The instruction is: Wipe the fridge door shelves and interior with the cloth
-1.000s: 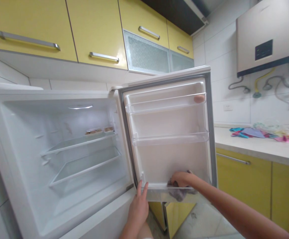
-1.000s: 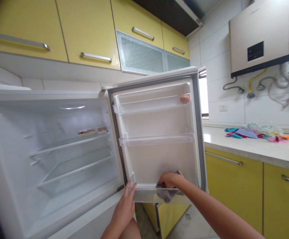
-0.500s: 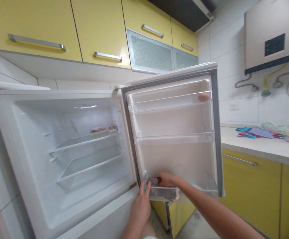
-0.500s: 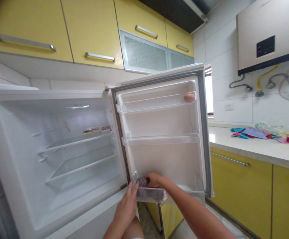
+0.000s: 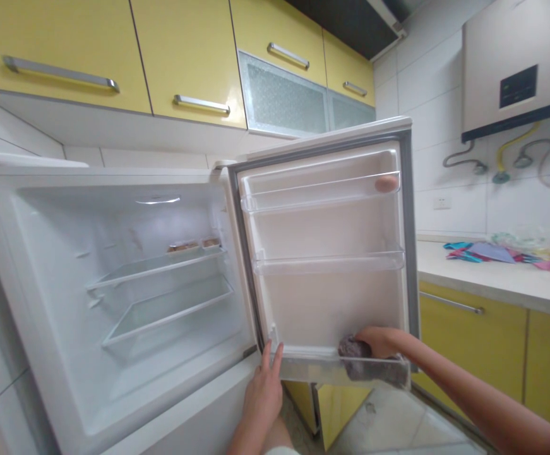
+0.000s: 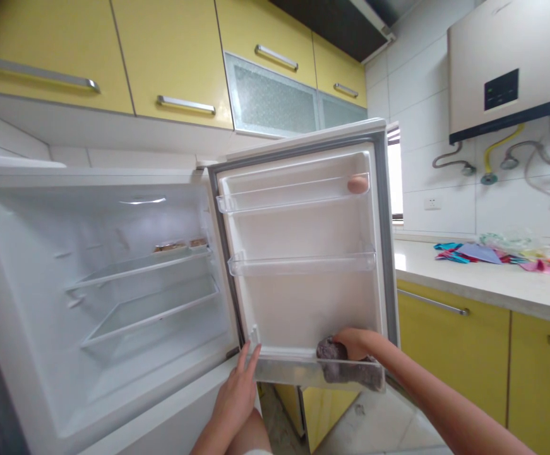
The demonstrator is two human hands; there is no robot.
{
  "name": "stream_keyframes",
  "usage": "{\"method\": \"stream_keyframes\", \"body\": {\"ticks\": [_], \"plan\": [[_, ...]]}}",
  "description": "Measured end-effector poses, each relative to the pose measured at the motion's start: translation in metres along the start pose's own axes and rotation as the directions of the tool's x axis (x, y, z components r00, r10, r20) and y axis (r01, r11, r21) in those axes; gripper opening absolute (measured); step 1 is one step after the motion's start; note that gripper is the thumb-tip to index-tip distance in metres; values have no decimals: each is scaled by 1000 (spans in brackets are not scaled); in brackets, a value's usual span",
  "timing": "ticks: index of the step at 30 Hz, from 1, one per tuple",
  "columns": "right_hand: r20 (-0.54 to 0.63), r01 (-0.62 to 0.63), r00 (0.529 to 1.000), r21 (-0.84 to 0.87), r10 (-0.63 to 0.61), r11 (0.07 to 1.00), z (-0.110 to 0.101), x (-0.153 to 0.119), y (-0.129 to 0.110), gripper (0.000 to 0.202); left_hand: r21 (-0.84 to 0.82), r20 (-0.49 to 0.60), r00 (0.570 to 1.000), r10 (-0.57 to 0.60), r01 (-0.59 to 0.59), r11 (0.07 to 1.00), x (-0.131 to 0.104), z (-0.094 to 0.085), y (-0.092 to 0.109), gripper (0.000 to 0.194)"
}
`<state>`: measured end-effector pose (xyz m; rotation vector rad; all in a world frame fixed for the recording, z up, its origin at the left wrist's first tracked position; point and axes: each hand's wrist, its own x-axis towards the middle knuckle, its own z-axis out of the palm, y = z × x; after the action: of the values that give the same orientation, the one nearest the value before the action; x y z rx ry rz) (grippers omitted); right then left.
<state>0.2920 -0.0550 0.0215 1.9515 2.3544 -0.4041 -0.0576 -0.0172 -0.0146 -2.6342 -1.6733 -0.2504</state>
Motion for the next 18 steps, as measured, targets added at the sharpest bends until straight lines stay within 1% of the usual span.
{"method": "stream_keyframes", "body": {"ticks": [2,5,8,11,13,15,17,18], "plan": [[-24,35,999,21,-34,999,4,8,-5,58,-12,8,1000,7,-7,1000,0,0,0,83],[-56,98,994,65,-94,993,9,33,-24,51,-22,10,1000,18,-18,1000,0,1,-1,82],[-108,170,981,99,-159,980,13,64,-57,48,-45,-8,1000,17,-18,999,-1,2,-1,82],[-192,214,962,92,-194,972,14,93,-94,43,-72,-4,1000,10,-10,997,-2,3,-1,82],[-258,206,949,68,-182,976,13,106,-115,43,-95,10,1000,10,-9,995,-2,3,-2,81],[-340,176,928,41,-152,984,8,112,-130,43,-117,14,1000,19,-17,993,-2,4,-3,82],[-447,132,888,15,-112,991,0,109,-139,44,-127,13,1000,21,-19,992,-2,5,-4,83],[-508,109,856,3,-92,994,-5,104,-141,45,-129,12,1000,15,-13,992,-2,6,-4,83]]}}
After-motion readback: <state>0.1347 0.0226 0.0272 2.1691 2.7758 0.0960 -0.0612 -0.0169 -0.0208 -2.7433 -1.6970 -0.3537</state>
